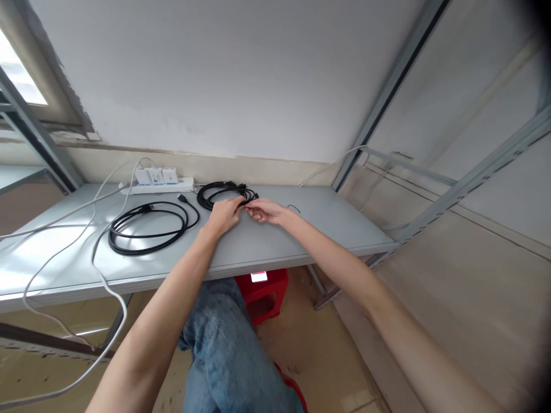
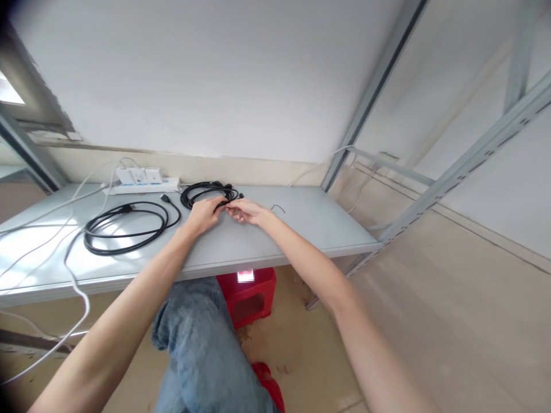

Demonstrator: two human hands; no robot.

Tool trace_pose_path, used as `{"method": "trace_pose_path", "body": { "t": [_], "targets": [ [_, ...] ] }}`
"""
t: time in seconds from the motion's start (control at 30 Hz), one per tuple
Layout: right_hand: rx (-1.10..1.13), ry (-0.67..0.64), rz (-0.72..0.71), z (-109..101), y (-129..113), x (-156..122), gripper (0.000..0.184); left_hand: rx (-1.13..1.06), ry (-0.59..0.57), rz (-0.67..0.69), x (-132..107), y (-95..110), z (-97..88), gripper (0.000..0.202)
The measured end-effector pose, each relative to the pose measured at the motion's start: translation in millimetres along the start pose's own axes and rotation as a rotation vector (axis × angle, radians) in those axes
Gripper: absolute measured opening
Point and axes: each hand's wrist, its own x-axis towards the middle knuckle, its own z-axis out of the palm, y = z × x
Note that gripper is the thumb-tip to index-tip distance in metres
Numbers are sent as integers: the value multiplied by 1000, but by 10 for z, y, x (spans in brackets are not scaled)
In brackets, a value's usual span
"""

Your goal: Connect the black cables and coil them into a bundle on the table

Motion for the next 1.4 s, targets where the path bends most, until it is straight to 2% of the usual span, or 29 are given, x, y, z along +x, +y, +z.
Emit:
{"method": "trace_pose_path", "body": {
  "t": [0.2,0.33,0.5,0.57,0.63,0.73,0.8,0.83,0.9,0.97,1.03,1.1,1.23,1.3,1.4],
  "targets": [
    [-422,100,-264,-74,64,-55,18,15,-3,-44,2,-51,5,39],
    [-473,191,-332,-133,126,-13,21,16,-12,-50,5,-45,26,39],
    [-659,234,-428,-67,116,73,22,30,-35,-55,12,-24,50,39],
    [-725,268,-431,-28,70,121,23,40,-49,-68,15,-19,48,43],
    [-714,276,-374,-2,8,169,24,49,-56,-78,17,-15,41,46],
    [-674,229,-297,10,-108,212,27,56,-59,-86,22,-15,34,47],
    [-709,223,-311,2,-206,199,28,56,-58,-97,25,-22,36,48],
    [-737,255,-351,-9,-261,174,28,55,-53,-104,27,-26,38,51],
    [-799,403,-506,-59,-370,80,29,55,-45,-106,27,-32,43,53],
    [-872,603,-692,-158,-442,-72,27,61,-52,-89,23,-30,45,45],
    [-1003,737,-761,-302,-429,-258,23,84,-71,-74,20,-12,43,38],
    [-1194,773,-691,-471,-308,-437,21,133,-88,-96,21,17,36,38],
    [-1591,631,-400,-774,127,-633,24,196,-67,-180,25,71,-6,42],
    [-1691,587,-300,-875,317,-638,26,162,38,-212,11,85,-54,43],
    [-1717,573,-255,-936,459,-597,23,59,290,-243,-34,95,-151,44]
  ]
}}
